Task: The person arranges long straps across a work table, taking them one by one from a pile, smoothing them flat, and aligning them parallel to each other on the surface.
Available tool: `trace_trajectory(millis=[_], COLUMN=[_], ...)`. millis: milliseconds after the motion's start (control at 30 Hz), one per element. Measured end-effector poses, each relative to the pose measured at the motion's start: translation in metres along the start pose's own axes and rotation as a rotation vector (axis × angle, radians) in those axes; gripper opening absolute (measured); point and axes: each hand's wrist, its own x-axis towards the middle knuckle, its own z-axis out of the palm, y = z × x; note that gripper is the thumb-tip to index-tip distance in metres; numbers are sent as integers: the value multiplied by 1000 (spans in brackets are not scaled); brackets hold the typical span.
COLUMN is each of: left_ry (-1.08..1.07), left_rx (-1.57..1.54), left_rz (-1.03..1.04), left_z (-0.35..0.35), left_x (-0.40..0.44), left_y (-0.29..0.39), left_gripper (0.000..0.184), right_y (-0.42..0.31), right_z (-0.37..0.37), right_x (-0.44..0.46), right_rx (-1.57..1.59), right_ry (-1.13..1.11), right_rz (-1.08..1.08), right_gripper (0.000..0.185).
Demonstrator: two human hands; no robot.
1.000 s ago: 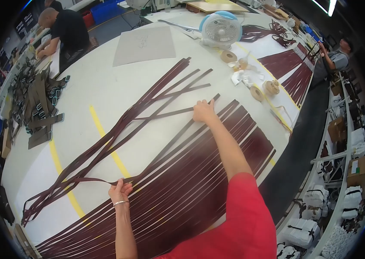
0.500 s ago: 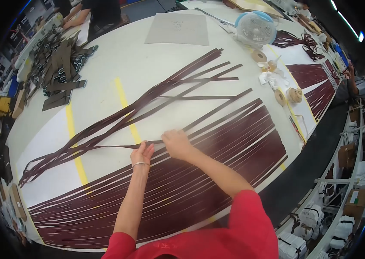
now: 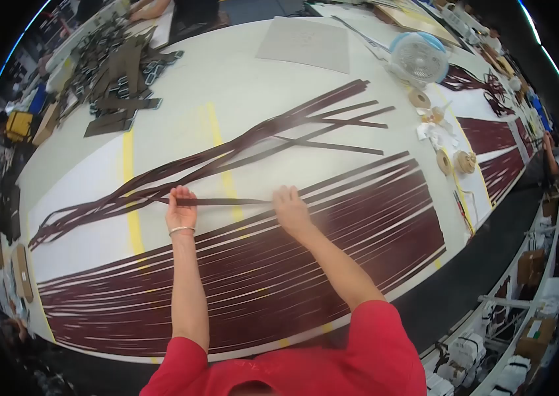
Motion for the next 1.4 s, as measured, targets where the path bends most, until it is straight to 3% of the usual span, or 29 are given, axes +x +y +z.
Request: trace_trajectory(millis=[167, 233, 333, 467, 567, 633, 767, 1000, 1100, 1200, 1267, 1367, 1400], left_ry=[-90, 127, 79, -9, 316, 651, 807, 811, 767, 749, 769, 720, 706], left_rx=[166, 94, 251, 467, 828, 979, 934, 942, 856, 877, 836, 694, 691], left_rz=[244, 402, 525, 625, 561, 438, 367, 327, 369, 393, 399, 433, 384], left_z=[-31, -38, -15, 18, -22, -66, -133, -156, -161, -149, -146, -138, -145], left_x=[22, 34, 22, -26, -48, -59, -67, -61, -67, -72, -70, -72, -71], left_y=[223, 326, 464, 575, 575, 554, 536, 518, 524, 515, 510, 501, 502], left_gripper=[24, 24, 22, 23, 26, 30, 31, 30, 30, 30, 29, 21, 31], right_y=[1, 2, -1, -7, -12, -14, -18, -21, -54, -179, -296, -472, -511], right_z=[2, 8, 2, -1, -1, -2, -10, -16, -25, -8, 25, 52, 60], right_x=[-1, -4, -3, -1, -2, -2, -1, 7, 33, 100, 130, 153, 152], right_rx=[-23, -55, -77, -106, -138, -148, -212, -171, -435, -25, 289, 377, 397], right_ry=[-29, -53, -129, -185, -231, -248, -370, -428, -365, -143, -92, -245, -296], right_rz=[-25, -13, 15, 51, 86, 99, 148, 191, 151, 78, -140, -418, -431], right_gripper=[34, 37, 43, 45, 45, 47, 46, 47, 47, 45, 40, 49, 57])
